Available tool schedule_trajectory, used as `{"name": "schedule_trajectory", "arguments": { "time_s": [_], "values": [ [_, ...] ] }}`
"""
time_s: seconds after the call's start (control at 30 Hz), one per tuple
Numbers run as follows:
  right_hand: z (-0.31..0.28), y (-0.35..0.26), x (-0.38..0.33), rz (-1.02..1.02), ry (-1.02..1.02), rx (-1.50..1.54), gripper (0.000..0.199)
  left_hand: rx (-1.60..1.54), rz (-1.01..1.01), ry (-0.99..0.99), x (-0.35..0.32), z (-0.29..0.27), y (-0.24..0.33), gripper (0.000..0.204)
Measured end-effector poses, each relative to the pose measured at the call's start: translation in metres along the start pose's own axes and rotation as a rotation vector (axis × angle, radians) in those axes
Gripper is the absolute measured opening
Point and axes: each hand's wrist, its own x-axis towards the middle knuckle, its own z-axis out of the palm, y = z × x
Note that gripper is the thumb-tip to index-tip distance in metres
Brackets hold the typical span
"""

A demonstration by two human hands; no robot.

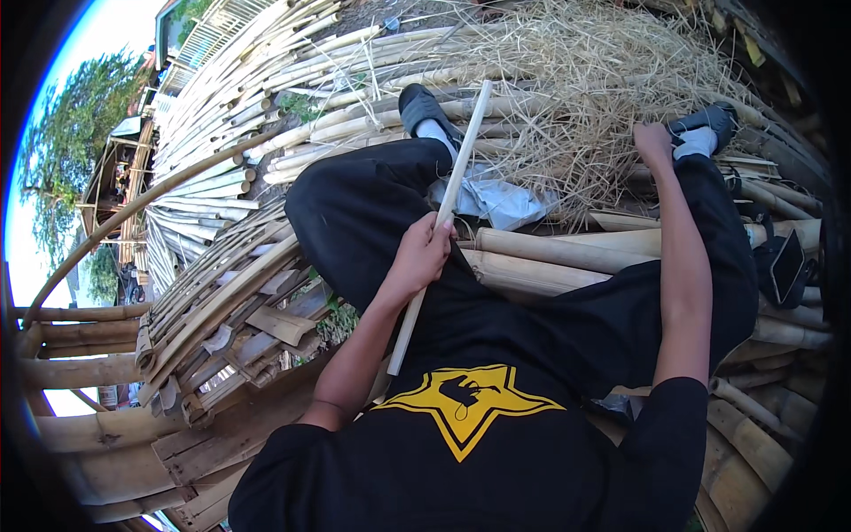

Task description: The person whittles a bamboo stick using a knife, scraping along its length while turning the stick by hand.

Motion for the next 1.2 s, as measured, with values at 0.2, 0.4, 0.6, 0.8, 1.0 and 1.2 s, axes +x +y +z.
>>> {"name": "schedule_trajectory", "arguments": {
  "time_s": [0.2,0.4,0.6,0.8,1.0,1.2],
  "values": [
    [0.048,-0.114,-0.109,-0.462,-0.329,-0.128,0.037,0.214,0.299,0.066,0.044,0.013,0.011,0.022],
    [0.045,-0.12,-0.175,-0.54,-0.404,-0.214,0.034,0.528,0.425,0.182,0.049,0.036,0.025,0.023],
    [0.045,-0.106,-0.18,-0.591,-0.378,-0.231,0.028,0.484,0.454,0.103,0.058,0.056,0.011,0.029],
    [0.064,-0.101,-0.159,-0.529,-0.419,-0.26,0.028,0.437,0.448,0.068,0.062,0.058,-0.008,0.029],
    [0.013,-0.014,-0.038,-0.082,-0.077,-0.363,0.042,0.304,0.317,-0.155,-0.004,0.048,-0.031,0.026],
    [0.039,-0.05,-0.057,-0.388,-0.157,-0.224,0.04,0.206,0.206,-0.04,0.024,0.015,-0.005,0.025]
  ]
}}
